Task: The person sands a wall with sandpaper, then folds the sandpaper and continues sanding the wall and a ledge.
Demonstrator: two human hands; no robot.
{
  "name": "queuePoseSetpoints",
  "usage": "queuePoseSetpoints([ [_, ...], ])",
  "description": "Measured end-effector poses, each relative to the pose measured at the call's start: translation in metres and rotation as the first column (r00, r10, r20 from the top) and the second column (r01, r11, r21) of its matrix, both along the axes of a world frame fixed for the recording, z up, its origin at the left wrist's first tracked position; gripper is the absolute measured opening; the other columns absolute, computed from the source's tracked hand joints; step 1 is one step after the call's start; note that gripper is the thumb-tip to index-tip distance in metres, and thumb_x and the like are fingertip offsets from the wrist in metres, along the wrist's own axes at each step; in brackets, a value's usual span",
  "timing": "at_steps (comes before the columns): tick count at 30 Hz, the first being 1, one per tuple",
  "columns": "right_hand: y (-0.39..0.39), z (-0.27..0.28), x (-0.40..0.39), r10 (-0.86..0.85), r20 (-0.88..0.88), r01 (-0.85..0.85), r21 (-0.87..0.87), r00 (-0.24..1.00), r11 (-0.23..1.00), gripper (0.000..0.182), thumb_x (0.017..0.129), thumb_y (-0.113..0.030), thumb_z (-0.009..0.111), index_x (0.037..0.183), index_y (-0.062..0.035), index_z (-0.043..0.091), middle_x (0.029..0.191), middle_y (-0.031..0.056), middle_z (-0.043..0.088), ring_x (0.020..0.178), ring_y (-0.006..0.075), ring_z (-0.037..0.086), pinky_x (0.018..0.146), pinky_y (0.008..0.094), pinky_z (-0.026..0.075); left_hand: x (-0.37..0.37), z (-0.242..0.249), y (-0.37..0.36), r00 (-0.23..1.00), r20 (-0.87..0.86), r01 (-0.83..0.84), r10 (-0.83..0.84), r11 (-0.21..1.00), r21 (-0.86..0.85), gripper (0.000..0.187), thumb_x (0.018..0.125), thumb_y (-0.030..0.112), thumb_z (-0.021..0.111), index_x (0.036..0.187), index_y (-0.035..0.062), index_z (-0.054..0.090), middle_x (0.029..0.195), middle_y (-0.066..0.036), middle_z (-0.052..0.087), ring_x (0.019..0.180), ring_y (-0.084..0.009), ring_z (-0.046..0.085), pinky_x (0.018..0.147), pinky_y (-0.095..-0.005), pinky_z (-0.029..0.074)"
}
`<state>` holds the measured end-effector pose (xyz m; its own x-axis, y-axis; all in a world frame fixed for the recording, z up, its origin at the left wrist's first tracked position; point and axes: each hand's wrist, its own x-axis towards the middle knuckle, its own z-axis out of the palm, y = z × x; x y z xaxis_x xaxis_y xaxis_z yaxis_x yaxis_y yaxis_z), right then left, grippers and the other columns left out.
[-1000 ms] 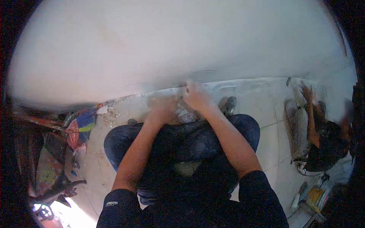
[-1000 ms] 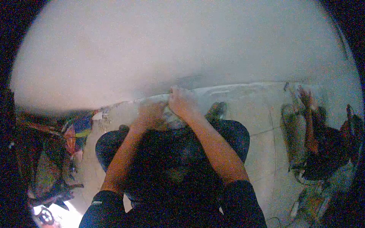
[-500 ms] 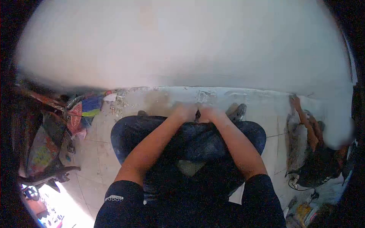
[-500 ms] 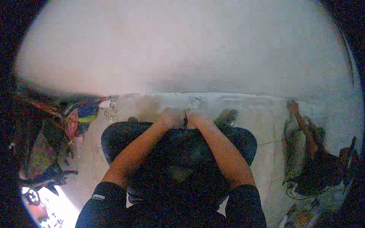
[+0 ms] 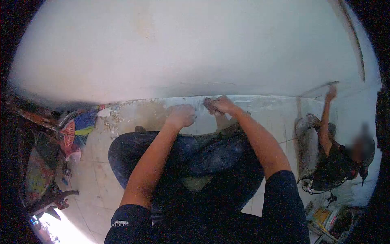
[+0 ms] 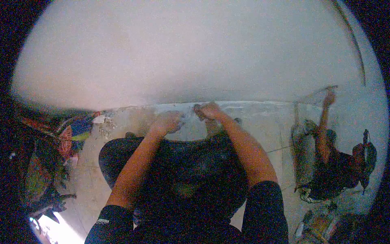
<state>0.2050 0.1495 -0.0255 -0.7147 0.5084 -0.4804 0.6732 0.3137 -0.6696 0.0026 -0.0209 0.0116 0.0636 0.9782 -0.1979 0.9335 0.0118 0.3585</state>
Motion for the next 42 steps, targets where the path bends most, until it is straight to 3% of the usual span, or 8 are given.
queuePoseSetpoints([
  [13, 0.048, -0.036, 0.047, -0.559, 0.050, 0.383, -0.778, 0.828, 0.498, 0.016, 0.100, -0.008, 0.050, 0.103, 0.0024, 0.062, 0.082, 0.0067, 0.063, 0.064, 0.0141, 0.058, 0.053, 0.0297, 0.049, 0.012, -0.043, -0.001, 0.997, -0.058, 0.049, -0.052, 0.997, -0.058, 0.044, 0.097, 0.045, 0.056, 0.128, 0.0138, 0.064, 0.132, -0.015, 0.065, 0.122, -0.0362, 0.062, 0.104, -0.0551, 0.047],
  [19, 0.116, -0.093, 0.181, -0.111, -0.395, 0.099, -0.051, 0.912, 0.994, 0.019, 0.104, -0.011, 0.047, 0.098, 0.0002, 0.062, 0.074, 0.0052, 0.060, 0.059, 0.0147, 0.054, 0.053, 0.0301, 0.050, 0.007, -0.060, -0.002, 0.997, -0.004, 0.077, -0.077, 0.997, 0.008, 0.046, 0.098, 0.045, 0.055, 0.128, 0.0108, 0.064, 0.130, -0.018, 0.065, 0.119, -0.0396, 0.062, 0.101, -0.0543, 0.050],
  [22, 0.176, -0.192, 0.301, -0.420, -0.244, 0.401, -0.125, 0.874, 0.908, 0.021, 0.103, -0.012, 0.049, 0.091, -0.0026, 0.062, 0.072, 0.0051, 0.059, 0.058, 0.0163, 0.054, 0.052, 0.0313, 0.050, 0.010, -0.029, 0.011, 0.986, -0.097, 0.110, -0.137, 0.964, -0.243, 0.046, 0.099, 0.044, 0.054, 0.127, 0.0083, 0.063, 0.127, -0.020, 0.066, 0.116, -0.0397, 0.064, 0.098, -0.0532, 0.052],
  [24, 0.178, -0.198, 0.336, 0.024, -0.335, 0.196, 0.606, 0.942, 0.771, 0.024, 0.103, -0.016, 0.049, 0.085, -0.0058, 0.062, 0.073, 0.0055, 0.060, 0.060, 0.0174, 0.056, 0.053, 0.0328, 0.050, 0.015, -0.021, 0.011, 0.990, -0.054, 0.116, -0.130, 0.970, -0.215, 0.045, 0.099, 0.043, 0.054, 0.125, 0.0082, 0.063, 0.127, -0.020, 0.066, 0.116, -0.0399, 0.064, 0.098, -0.0532, 0.052],
  [27, 0.162, -0.188, 0.320, -0.359, -0.308, 0.389, 0.039, 0.881, 0.920, 0.026, 0.102, -0.021, 0.052, 0.084, -0.0057, 0.063, 0.076, 0.0054, 0.062, 0.065, 0.0152, 0.059, 0.056, 0.0334, 0.050, 0.005, -0.038, 0.007, 0.985, 0.008, 0.174, -0.175, 0.971, -0.163, 0.043, 0.099, 0.041, 0.054, 0.123, 0.0078, 0.064, 0.128, -0.021, 0.065, 0.116, -0.0407, 0.064, 0.099, -0.0537, 0.052],
  [31, 0.062, -0.042, 0.228, -0.217, -0.085, 0.233, 0.377, 0.972, 0.896, 0.024, 0.099, -0.025, 0.057, 0.089, -0.0052, 0.067, 0.081, 0.0056, 0.065, 0.072, 0.0131, 0.061, 0.060, 0.0334, 0.051, 0.013, -0.014, 0.010, 0.995, 0.042, 0.103, -0.095, 0.955, -0.278, 0.043, 0.098, 0.039, 0.056, 0.126, 0.0071, 0.062, 0.129, -0.023, 0.065, 0.118, -0.0410, 0.063, 0.102, -0.0537, 0.050],
  [33, 0.043, -0.021, 0.204, -0.599, 0.037, 0.600, -0.038, 0.800, 0.799, 0.026, 0.098, -0.028, 0.059, 0.096, -0.0038, 0.069, 0.084, 0.0064, 0.066, 0.074, 0.0128, 0.060, 0.064, 0.0331, 0.050, 0.008, -0.044, 0.011, 0.989, 0.054, 0.145, -0.137, 0.971, -0.190, 0.043, 0.098, 0.039, 0.057, 0.127, 0.0074, 0.063, 0.129, -0.023, 0.065, 0.118, -0.0407, 0.062, 0.103, -0.0531, 0.049],
  [42, 0.009, -0.037, 0.217, -0.542, -0.173, 0.526, 0.596, 0.822, 0.606, 0.045, 0.097, -0.048, 0.063, 0.104, -0.0033, 0.069, 0.101, 0.0228, 0.071, 0.096, 0.0391, 0.068, 0.085, 0.0477, 0.052, 0.010, -0.033, 0.012, 0.983, 0.100, 0.170, -0.151, 0.961, -0.218, 0.046, 0.097, 0.042, 0.058, 0.129, 0.0094, 0.064, 0.133, -0.021, 0.063, 0.122, -0.0390, 0.061, 0.106, -0.0512, 0.047],
])
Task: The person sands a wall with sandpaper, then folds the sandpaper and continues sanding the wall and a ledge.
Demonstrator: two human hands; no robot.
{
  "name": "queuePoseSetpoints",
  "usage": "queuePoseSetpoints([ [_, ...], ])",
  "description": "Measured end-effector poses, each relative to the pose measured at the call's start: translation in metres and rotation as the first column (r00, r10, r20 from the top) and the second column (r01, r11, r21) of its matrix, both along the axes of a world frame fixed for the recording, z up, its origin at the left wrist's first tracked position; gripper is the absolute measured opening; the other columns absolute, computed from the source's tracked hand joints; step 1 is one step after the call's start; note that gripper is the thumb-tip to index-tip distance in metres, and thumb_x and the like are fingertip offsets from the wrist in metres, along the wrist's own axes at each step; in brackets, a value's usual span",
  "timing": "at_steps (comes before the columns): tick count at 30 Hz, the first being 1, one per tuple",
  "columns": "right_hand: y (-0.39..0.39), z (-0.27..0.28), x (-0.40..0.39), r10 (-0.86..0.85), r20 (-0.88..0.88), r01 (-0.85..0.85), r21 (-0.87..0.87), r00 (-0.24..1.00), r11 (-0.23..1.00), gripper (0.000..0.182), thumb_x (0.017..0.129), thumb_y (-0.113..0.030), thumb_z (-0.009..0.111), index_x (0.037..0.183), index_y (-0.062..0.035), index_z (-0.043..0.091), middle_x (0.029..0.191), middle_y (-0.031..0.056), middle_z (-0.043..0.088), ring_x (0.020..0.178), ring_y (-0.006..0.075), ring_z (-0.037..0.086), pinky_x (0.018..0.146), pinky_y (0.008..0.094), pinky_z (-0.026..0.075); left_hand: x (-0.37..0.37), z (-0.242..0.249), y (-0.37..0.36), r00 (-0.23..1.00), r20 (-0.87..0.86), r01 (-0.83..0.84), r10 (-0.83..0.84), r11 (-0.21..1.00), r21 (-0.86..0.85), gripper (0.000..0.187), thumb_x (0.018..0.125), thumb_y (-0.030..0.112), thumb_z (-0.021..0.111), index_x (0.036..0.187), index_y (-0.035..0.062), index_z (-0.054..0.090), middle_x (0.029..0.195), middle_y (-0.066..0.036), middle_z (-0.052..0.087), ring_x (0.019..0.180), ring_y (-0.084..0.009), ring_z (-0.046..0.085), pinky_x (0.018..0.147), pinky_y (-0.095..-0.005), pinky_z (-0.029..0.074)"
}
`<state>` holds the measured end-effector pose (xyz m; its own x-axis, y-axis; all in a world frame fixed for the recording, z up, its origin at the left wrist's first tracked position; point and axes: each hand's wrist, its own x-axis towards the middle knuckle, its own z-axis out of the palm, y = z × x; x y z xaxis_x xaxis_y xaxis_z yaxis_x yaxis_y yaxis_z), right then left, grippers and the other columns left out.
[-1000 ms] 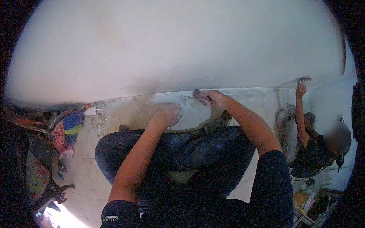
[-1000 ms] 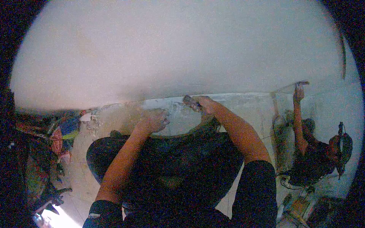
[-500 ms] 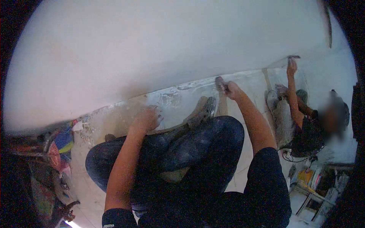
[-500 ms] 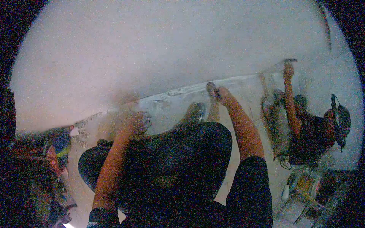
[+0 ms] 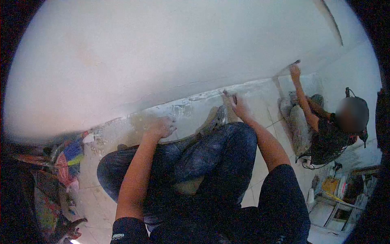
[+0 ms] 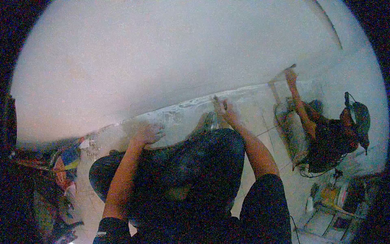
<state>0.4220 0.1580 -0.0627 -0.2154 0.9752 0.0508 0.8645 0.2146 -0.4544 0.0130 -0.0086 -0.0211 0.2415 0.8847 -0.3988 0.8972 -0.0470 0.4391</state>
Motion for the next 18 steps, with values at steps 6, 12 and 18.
queuePoseSetpoints([
  [6, 0.020, -0.015, 0.026, 0.303, 0.487, -0.329, -0.034, 0.819, 0.944, 0.042, 0.092, -0.041, 0.068, 0.110, -0.0030, 0.066, 0.098, 0.0219, 0.070, 0.093, 0.0381, 0.068, 0.084, 0.0469, 0.053, 0.000, 0.024, -0.007, 0.998, -0.060, -0.024, 0.023, 1.000, -0.010, 0.049, 0.097, 0.045, 0.058, 0.134, 0.0131, 0.063, 0.134, -0.018, 0.063, 0.125, -0.0371, 0.060, 0.108, -0.0495, 0.046],
  [12, 0.012, 0.103, -0.050, 0.172, -0.027, -0.174, -0.191, 0.985, 0.966, 0.045, 0.081, -0.034, 0.076, 0.107, 0.0006, 0.065, 0.092, 0.0171, 0.069, 0.087, 0.0296, 0.066, 0.082, 0.0426, 0.053, -0.010, 0.011, -0.003, 0.997, -0.011, -0.079, 0.079, 0.997, 0.011, 0.052, 0.098, 0.050, 0.055, 0.134, 0.0128, 0.063, 0.138, -0.017, 0.061, 0.128, -0.0373, 0.057, 0.108, -0.0496, 0.046],
  [18, -0.033, 0.190, -0.176, 0.418, -0.424, -0.588, -0.459, 0.804, 0.666, 0.057, 0.082, -0.041, 0.080, 0.122, -0.0031, 0.066, 0.109, 0.0113, 0.071, 0.099, 0.0253, 0.067, 0.089, 0.0385, 0.053, -0.009, 0.091, 0.001, 0.802, 0.546, -0.250, 0.241, 0.966, -0.061, 0.063, 0.103, 0.057, 0.047, 0.140, 0.0066, 0.057, 0.140, -0.017, 0.060, 0.128, -0.0323, 0.056, 0.109, -0.0431, 0.042],
])
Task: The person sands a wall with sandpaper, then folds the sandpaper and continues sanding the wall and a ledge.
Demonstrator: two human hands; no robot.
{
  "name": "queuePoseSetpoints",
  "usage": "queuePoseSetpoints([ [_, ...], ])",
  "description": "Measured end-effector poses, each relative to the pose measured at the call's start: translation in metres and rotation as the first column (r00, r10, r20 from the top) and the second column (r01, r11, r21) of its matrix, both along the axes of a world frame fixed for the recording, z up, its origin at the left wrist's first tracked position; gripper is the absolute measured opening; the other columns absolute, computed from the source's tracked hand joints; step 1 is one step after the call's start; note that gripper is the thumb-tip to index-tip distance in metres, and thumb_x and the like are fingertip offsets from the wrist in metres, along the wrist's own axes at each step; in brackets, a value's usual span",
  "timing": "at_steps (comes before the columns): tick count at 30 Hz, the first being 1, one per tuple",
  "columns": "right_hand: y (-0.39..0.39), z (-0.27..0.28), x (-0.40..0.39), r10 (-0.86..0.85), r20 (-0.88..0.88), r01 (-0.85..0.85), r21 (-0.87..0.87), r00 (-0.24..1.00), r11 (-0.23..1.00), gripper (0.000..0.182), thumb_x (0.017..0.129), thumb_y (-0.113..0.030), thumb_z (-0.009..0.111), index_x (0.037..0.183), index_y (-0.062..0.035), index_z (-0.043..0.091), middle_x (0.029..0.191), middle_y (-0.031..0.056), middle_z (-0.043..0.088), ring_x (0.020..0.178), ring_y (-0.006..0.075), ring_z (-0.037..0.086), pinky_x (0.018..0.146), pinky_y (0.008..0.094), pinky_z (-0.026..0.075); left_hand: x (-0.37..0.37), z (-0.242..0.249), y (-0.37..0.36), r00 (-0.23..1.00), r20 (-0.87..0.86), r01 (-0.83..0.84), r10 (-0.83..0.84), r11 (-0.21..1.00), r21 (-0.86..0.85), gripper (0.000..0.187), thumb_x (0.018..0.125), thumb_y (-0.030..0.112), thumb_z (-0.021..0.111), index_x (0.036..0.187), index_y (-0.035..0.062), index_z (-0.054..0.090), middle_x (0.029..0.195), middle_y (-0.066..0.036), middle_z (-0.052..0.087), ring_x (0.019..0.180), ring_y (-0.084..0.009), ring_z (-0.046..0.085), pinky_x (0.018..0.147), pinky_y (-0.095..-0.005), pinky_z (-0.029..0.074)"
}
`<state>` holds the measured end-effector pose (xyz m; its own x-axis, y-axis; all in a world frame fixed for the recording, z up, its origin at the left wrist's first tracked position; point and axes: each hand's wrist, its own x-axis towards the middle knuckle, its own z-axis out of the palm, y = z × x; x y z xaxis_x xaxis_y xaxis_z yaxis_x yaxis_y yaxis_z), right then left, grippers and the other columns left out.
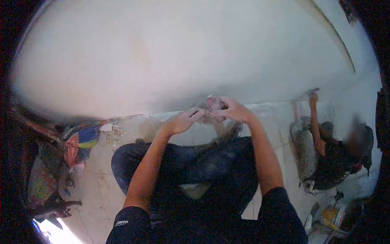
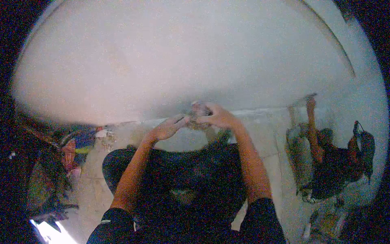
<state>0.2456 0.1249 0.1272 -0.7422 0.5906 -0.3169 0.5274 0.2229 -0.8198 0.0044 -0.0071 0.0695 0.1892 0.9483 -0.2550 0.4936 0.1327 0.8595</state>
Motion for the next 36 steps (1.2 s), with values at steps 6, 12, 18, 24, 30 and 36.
queuePoseSetpoints([
  [6, -0.054, -0.007, -0.069, -0.130, -0.476, 0.046, -0.184, 0.870, 0.982, 0.040, 0.091, -0.016, 0.077, 0.124, -0.0015, 0.059, 0.109, 0.0037, 0.067, 0.096, 0.0122, 0.064, 0.083, 0.0300, 0.054, -0.011, 0.065, -0.026, 0.864, 0.353, -0.420, 0.359, 0.901, 0.112, 0.051, 0.100, 0.044, 0.063, 0.130, 0.0018, 0.064, 0.117, -0.014, 0.069, 0.109, -0.0180, 0.062, 0.097, -0.0344, 0.048],
  [12, -0.052, -0.011, -0.074, -0.359, -0.546, 0.091, -0.457, 0.757, 0.885, 0.042, 0.090, -0.018, 0.077, 0.126, -0.0051, 0.059, 0.116, 0.0072, 0.067, 0.109, 0.0172, 0.064, 0.094, 0.0350, 0.052, -0.020, 0.067, -0.023, 0.839, 0.365, -0.487, 0.403, 0.855, 0.176, 0.036, 0.096, 0.032, 0.073, 0.110, -0.0012, 0.073, 0.091, -0.009, 0.074, 0.083, -0.0123, 0.066, 0.079, -0.0300, 0.053],
  [18, -0.056, 0.000, -0.066, -0.450, -0.607, 0.141, -0.488, 0.655, 0.862, 0.048, 0.089, -0.012, 0.077, 0.131, -0.0029, 0.055, 0.118, 0.0104, 0.067, 0.108, 0.0203, 0.065, 0.095, 0.0352, 0.053, -0.008, 0.075, -0.026, 0.801, 0.434, -0.550, 0.412, 0.793, 0.262, 0.031, 0.094, 0.028, 0.076, 0.103, -0.0012, 0.072, 0.085, -0.006, 0.073, 0.076, -0.0099, 0.062, 0.070, -0.0293, 0.052],
  [24, -0.056, 0.006, -0.069, -0.486, -0.610, 0.137, -0.528, 0.626, 0.838, 0.045, 0.087, -0.007, 0.078, 0.124, -0.0067, 0.054, 0.118, 0.0089, 0.065, 0.105, 0.0204, 0.065, 0.092, 0.0358, 0.055, -0.017, 0.067, -0.022, 0.794, 0.378, -0.591, 0.476, 0.749, 0.298, 0.028, 0.092, 0.027, 0.078, 0.089, 0.0011, 0.067, 0.074, 0.000, 0.066, 0.065, -0.0074, 0.056, 0.058, -0.0280, 0.047],
  [30, -0.053, -0.003, -0.067, -0.509, -0.653, 0.099, -0.557, 0.561, 0.824, 0.037, 0.088, -0.005, 0.077, 0.116, -0.0100, 0.054, 0.119, 0.0082, 0.065, 0.107, 0.0194, 0.064, 0.092, 0.0368, 0.056, -0.017, 0.068, -0.024, 0.807, 0.325, -0.582, 0.492, 0.754, 0.303, 0.023, 0.090, 0.020, 0.080, 0.089, 0.0028, 0.066, 0.072, 0.002, 0.061, 0.064, -0.0043, 0.053, 0.056, -0.0247, 0.045],
  [36, -0.060, 0.008, -0.069, -0.474, -0.627, 0.199, -0.459, 0.618, 0.866, 0.035, 0.088, -0.007, 0.079, 0.119, -0.0071, 0.063, 0.117, 0.0071, 0.067, 0.108, 0.0174, 0.064, 0.092, 0.0345, 0.055, -0.011, 0.078, -0.025, 0.829, 0.391, -0.551, 0.400, 0.706, 0.445, 0.029, 0.088, 0.013, 0.081, 0.110, 0.0042, 0.064, 0.090, -0.003, 0.067, 0.073, -0.0071, 0.059, 0.065, -0.0270, 0.053],
])
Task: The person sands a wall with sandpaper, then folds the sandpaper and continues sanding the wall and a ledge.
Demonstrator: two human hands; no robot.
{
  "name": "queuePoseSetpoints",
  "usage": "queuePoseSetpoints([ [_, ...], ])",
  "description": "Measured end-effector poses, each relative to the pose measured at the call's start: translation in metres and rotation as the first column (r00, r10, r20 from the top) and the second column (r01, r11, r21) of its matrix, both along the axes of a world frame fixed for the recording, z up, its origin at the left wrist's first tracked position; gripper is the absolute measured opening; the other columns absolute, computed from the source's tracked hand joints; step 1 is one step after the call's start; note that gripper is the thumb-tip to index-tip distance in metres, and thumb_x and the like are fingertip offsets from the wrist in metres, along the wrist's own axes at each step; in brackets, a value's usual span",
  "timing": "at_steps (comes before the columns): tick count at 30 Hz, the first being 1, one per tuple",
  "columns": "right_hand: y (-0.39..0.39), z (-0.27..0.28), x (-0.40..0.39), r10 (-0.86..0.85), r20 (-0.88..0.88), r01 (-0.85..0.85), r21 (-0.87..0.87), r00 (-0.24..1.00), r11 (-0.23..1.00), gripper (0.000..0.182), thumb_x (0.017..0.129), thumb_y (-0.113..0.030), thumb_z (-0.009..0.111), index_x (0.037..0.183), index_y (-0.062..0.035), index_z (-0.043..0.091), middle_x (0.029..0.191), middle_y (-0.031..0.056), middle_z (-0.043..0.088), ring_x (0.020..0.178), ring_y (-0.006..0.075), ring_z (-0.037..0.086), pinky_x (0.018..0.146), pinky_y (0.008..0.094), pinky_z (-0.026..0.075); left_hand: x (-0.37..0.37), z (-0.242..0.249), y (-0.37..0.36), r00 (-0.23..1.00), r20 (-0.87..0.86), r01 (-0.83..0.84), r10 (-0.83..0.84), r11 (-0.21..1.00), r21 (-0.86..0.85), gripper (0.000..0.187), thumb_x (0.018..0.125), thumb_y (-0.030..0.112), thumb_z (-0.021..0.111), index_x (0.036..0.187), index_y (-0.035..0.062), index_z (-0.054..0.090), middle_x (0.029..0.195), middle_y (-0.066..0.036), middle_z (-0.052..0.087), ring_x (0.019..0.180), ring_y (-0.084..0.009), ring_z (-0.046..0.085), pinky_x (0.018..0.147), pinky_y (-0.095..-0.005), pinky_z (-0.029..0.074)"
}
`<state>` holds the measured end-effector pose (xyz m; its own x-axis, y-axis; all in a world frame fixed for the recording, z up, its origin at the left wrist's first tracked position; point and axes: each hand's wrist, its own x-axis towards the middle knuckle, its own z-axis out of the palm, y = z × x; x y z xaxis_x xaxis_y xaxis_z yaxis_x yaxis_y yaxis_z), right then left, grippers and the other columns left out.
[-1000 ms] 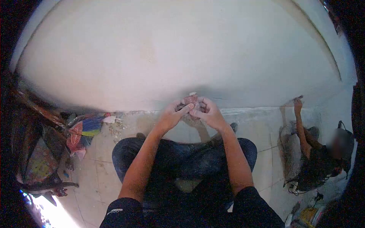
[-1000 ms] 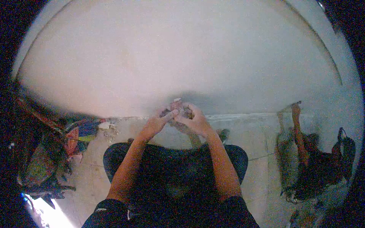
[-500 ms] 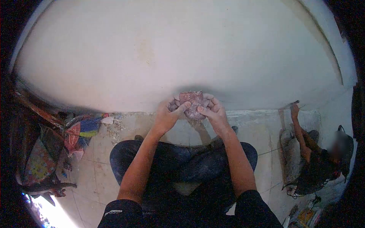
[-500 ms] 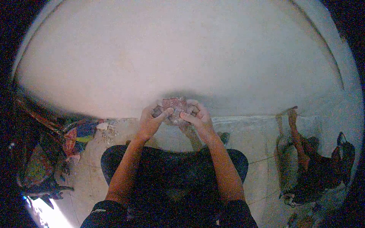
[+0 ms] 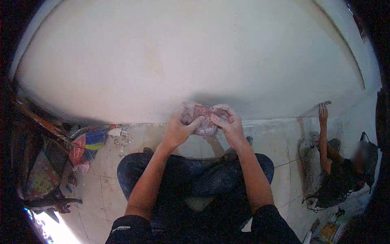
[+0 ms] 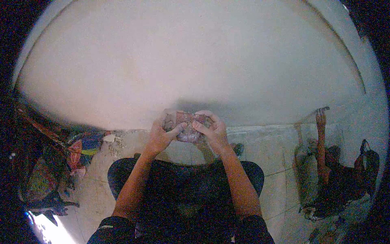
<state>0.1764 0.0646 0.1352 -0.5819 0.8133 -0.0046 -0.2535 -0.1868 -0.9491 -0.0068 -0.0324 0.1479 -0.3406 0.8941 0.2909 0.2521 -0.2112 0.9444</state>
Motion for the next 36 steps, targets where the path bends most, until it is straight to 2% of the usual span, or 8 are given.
queuePoseSetpoints([
  [11, -0.007, 0.003, -0.002, -0.129, 0.117, 0.091, 0.285, 0.985, 0.954, 0.021, 0.087, -0.006, 0.080, 0.106, -0.0035, 0.071, 0.105, 0.0056, 0.072, 0.098, 0.0163, 0.068, 0.089, 0.0325, 0.056, 0.003, -0.011, 0.003, 0.981, 0.194, 0.010, 0.007, 0.996, -0.090, 0.027, 0.089, 0.015, 0.079, 0.108, 0.0025, 0.065, 0.098, -0.009, 0.072, 0.087, -0.0129, 0.069, 0.078, -0.0298, 0.056],
  [17, -0.005, -0.006, -0.006, -0.033, 0.103, 0.022, 0.109, 0.994, 0.994, 0.030, 0.091, -0.017, 0.077, 0.117, -0.0037, 0.069, 0.114, 0.0087, 0.070, 0.111, 0.0180, 0.065, 0.098, 0.0335, 0.051, -0.003, -0.011, 0.008, 0.995, -0.035, -0.101, 0.099, 0.991, -0.088, 0.027, 0.091, 0.018, 0.079, 0.105, 0.0011, 0.064, 0.094, -0.008, 0.074, 0.089, -0.0142, 0.070, 0.078, -0.0296, 0.057],
  [19, -0.021, 0.006, -0.013, 0.046, -0.254, -0.132, -0.335, 0.966, 0.933, 0.037, 0.097, -0.021, 0.071, 0.128, -0.0014, 0.064, 0.121, 0.0090, 0.067, 0.115, 0.0195, 0.063, 0.102, 0.0339, 0.049, -0.002, -0.012, 0.006, 0.971, 0.239, 0.004, 0.014, 0.997, -0.074, 0.028, 0.092, 0.023, 0.079, 0.105, 0.0031, 0.065, 0.099, -0.011, 0.074, 0.092, -0.0178, 0.070, 0.082, -0.0325, 0.056],
  [23, -0.025, -0.007, -0.018, -0.025, -0.214, -0.039, -0.290, 0.976, 0.956, 0.041, 0.102, -0.025, 0.065, 0.133, 0.0013, 0.061, 0.122, 0.0075, 0.068, 0.112, 0.0205, 0.064, 0.099, 0.0348, 0.051, 0.007, -0.005, 0.004, 0.944, 0.313, -0.059, 0.107, 0.986, -0.158, 0.025, 0.093, 0.024, 0.078, 0.102, 0.0043, 0.064, 0.094, -0.008, 0.073, 0.084, -0.0122, 0.069, 0.067, -0.0300, 0.057],
  [27, -0.022, 0.026, -0.010, -0.166, -0.003, 0.166, -0.060, 0.986, 0.984, 0.040, 0.102, -0.028, 0.065, 0.129, 0.0019, 0.067, 0.118, 0.0093, 0.071, 0.108, 0.0207, 0.067, 0.097, 0.0340, 0.051, -0.001, -0.028, 0.011, 0.952, 0.296, 0.138, -0.072, 0.968, -0.209, 0.033, 0.096, 0.034, 0.074, 0.112, 0.0066, 0.065, 0.105, -0.008, 0.072, 0.092, -0.0162, 0.069, 0.079, -0.0333, 0.056],
  [29, -0.026, 0.080, 0.000, -0.642, 0.050, 0.543, 0.487, 0.765, 0.685, 0.041, 0.103, -0.030, 0.064, 0.127, 0.0025, 0.069, 0.116, 0.0099, 0.073, 0.105, 0.0190, 0.068, 0.096, 0.0326, 0.051, 0.005, -0.023, 0.007, 0.932, 0.319, 0.268, -0.172, 0.919, -0.290, 0.036, 0.098, 0.039, 0.068, 0.114, 0.0065, 0.066, 0.108, -0.009, 0.073, 0.092, -0.0208, 0.069, 0.081, -0.0366, 0.056],
  [31, -0.017, 0.140, 0.007, -0.842, -0.020, 0.700, 0.567, 0.539, 0.435, 0.042, 0.104, -0.029, 0.062, 0.132, 0.0024, 0.066, 0.121, 0.0103, 0.074, 0.110, 0.0178, 0.068, 0.098, 0.0318, 0.050, 0.010, -0.027, 0.007, 0.959, 0.151, 0.273, -0.240, 0.925, -0.263, 0.033, 0.099, 0.035, 0.067, 0.115, 0.0053, 0.064, 0.103, -0.010, 0.072, 0.089, -0.0227, 0.071, 0.079, -0.0375, 0.057],
  [36, 0.045, 0.234, -0.001, -0.761, -0.531, 0.688, 0.708, 0.372, -0.158, 0.036, 0.104, -0.018, 0.059, 0.135, -0.0003, 0.065, 0.136, 0.0163, 0.066, 0.123, 0.0273, 0.065, 0.104, 0.0362, 0.048, 0.017, -0.090, 0.014, 0.818, -0.410, 0.297, -0.404, 0.906, -0.300, 0.039, 0.100, 0.040, 0.062, 0.118, 0.0049, 0.062, 0.108, -0.016, 0.071, 0.102, -0.0337, 0.070, 0.089, -0.0448, 0.055],
])
